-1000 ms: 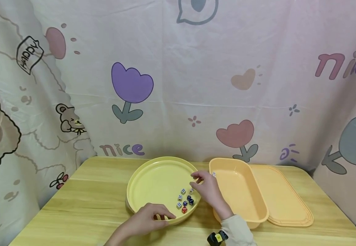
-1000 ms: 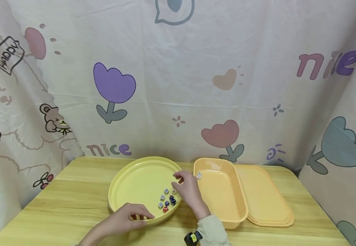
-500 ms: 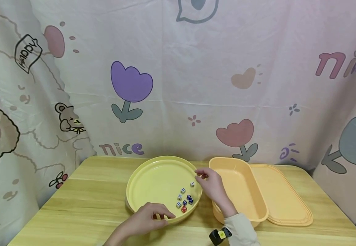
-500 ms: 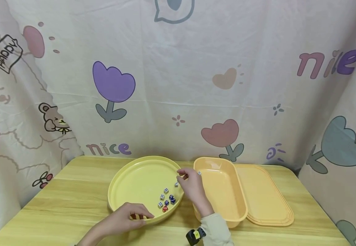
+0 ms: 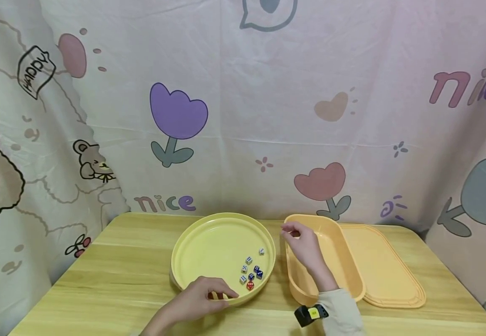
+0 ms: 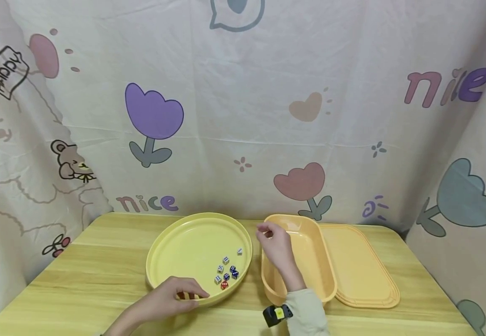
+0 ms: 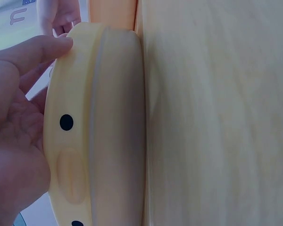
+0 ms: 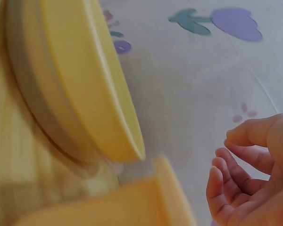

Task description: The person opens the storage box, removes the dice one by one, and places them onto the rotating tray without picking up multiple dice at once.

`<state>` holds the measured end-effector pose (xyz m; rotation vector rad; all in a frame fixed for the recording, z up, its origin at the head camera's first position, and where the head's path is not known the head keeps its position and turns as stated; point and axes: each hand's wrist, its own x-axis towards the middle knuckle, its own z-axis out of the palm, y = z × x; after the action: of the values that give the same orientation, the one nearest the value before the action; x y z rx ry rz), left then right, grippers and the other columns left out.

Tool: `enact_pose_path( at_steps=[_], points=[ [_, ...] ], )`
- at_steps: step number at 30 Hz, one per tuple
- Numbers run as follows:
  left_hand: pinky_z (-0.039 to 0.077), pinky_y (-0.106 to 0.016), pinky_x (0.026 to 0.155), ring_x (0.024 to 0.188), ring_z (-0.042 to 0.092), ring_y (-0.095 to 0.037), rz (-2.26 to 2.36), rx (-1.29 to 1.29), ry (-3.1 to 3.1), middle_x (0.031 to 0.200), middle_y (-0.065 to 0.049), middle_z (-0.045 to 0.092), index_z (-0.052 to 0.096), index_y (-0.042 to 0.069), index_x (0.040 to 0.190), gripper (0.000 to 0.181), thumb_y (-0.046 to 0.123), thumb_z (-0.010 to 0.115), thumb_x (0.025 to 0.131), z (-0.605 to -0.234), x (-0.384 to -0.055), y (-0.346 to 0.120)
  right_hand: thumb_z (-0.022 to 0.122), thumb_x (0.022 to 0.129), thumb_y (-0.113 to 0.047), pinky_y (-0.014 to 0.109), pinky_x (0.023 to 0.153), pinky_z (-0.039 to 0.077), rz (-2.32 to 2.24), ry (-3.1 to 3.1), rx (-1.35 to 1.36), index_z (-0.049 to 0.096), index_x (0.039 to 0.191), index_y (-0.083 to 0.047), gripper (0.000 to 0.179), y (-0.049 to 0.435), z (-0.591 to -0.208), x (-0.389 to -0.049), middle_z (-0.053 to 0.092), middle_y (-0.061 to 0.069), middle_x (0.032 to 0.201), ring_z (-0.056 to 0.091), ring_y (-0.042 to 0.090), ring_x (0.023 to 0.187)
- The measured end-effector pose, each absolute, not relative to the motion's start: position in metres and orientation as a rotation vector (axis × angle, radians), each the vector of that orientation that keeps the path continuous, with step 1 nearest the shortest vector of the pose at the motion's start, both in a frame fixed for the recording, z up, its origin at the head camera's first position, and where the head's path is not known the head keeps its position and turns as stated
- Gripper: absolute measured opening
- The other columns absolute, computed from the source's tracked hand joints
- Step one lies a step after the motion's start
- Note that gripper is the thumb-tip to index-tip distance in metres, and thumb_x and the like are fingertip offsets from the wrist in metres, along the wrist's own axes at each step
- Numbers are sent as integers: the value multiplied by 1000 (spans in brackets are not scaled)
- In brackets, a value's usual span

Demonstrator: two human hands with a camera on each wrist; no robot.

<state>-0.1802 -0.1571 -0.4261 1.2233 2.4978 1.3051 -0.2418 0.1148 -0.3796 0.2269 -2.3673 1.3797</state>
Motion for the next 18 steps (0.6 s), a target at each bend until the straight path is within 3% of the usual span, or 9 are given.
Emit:
enact_pose_path(
  at_steps=[11,18],
  points=[
    [43,-20,61,75,50,0,1329,1219,2453,92,11,64,70,14,101,18,13,62,85,-421,-179,-157,63,82,-7,32,72,43,1320,-2483,194,66,97,0,17,145,-362,-243,64,5,87,55,20,82],
    [44,-21,60,74,50,0,1324,1189,2467,92,8,64,70,12,100,17,12,63,84,-420,-179,-158,62,83,-8,35,70,44,1172,-2537,333,66,95,-1,15,151,-344,-264,65,8,87,57,23,81]
  ],
)
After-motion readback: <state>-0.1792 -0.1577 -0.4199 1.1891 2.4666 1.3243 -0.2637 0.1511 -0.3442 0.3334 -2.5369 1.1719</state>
